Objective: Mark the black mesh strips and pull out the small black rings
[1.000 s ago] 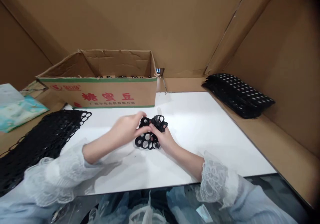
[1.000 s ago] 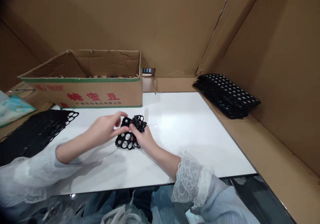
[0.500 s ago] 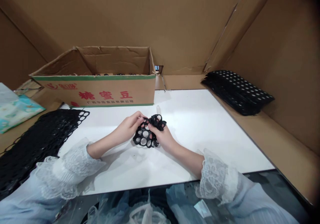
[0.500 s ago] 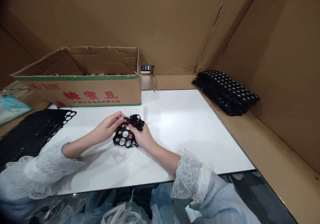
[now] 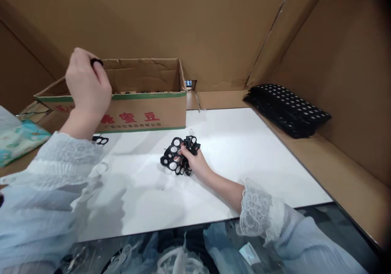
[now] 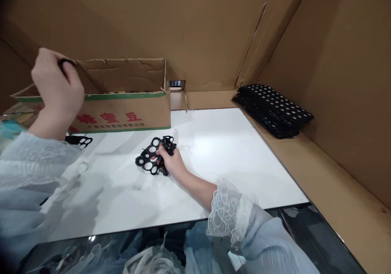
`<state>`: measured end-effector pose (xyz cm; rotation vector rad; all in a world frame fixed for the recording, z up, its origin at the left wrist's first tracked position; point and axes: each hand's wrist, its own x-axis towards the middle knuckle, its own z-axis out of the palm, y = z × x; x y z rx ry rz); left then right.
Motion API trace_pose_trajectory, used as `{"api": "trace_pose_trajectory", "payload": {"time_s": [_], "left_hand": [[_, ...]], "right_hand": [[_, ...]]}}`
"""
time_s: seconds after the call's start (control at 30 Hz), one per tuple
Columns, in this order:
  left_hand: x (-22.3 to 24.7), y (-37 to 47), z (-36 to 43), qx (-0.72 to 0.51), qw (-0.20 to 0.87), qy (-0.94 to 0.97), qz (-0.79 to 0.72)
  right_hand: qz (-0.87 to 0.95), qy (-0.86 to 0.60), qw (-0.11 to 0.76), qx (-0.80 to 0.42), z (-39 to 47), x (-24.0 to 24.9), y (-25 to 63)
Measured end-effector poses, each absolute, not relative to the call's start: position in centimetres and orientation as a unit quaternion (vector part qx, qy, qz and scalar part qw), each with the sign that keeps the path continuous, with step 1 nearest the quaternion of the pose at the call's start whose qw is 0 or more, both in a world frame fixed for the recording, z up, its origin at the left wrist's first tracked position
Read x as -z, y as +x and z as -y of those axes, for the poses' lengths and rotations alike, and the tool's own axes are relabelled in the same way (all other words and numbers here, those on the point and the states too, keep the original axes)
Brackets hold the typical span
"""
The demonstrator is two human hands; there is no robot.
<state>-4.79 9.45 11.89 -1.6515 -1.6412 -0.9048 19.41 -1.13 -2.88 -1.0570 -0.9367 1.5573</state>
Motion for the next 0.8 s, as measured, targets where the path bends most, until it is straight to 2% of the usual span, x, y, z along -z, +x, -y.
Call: {"api": "trace_pose_trajectory", "payload": {"time_s": [0.13,0.2,0.27,0.33,0.4,0.47,0.6,0.8], "left_hand": [[-12.9,-5.7,-12.4,0.211,0.192,-0.655,0.700],[-12.6,-4.9,-11.6,0.216,0.201,-0.677,0.675],[-11.5,-3.0,-9.0,0.279,0.260,-0.698,0.606],[-9.6,-0.5,-5.2,0.289,0.251,-0.748,0.541],[-7.0,1.7,-1.3,0.175,0.172,-0.865,0.438],[-4.4,3.1,1.4,0.126,0.095,-0.905,0.395],[-1.1,3.3,2.9,0.161,-0.026,-0.883,0.440],[0.4,3.2,2.4,0.259,-0.202,-0.838,0.436]], "right_hand": [[0.373,-0.428,0.502,-0.652,1.1,2.9,19.6],[0.378,-0.433,0.509,-0.641,1.1,2.9,19.9],[0.386,-0.444,0.518,-0.621,1.1,3.0,20.0],[0.396,-0.453,0.522,-0.604,1.0,3.0,20.0],[0.408,-0.460,0.519,-0.593,1.2,2.9,20.0],[0.412,-0.463,0.508,-0.598,1.5,2.6,20.0],[0.399,-0.447,0.495,-0.629,2.1,1.8,20.0],[0.397,-0.381,0.465,-0.694,2.3,2.1,20.1]]}}
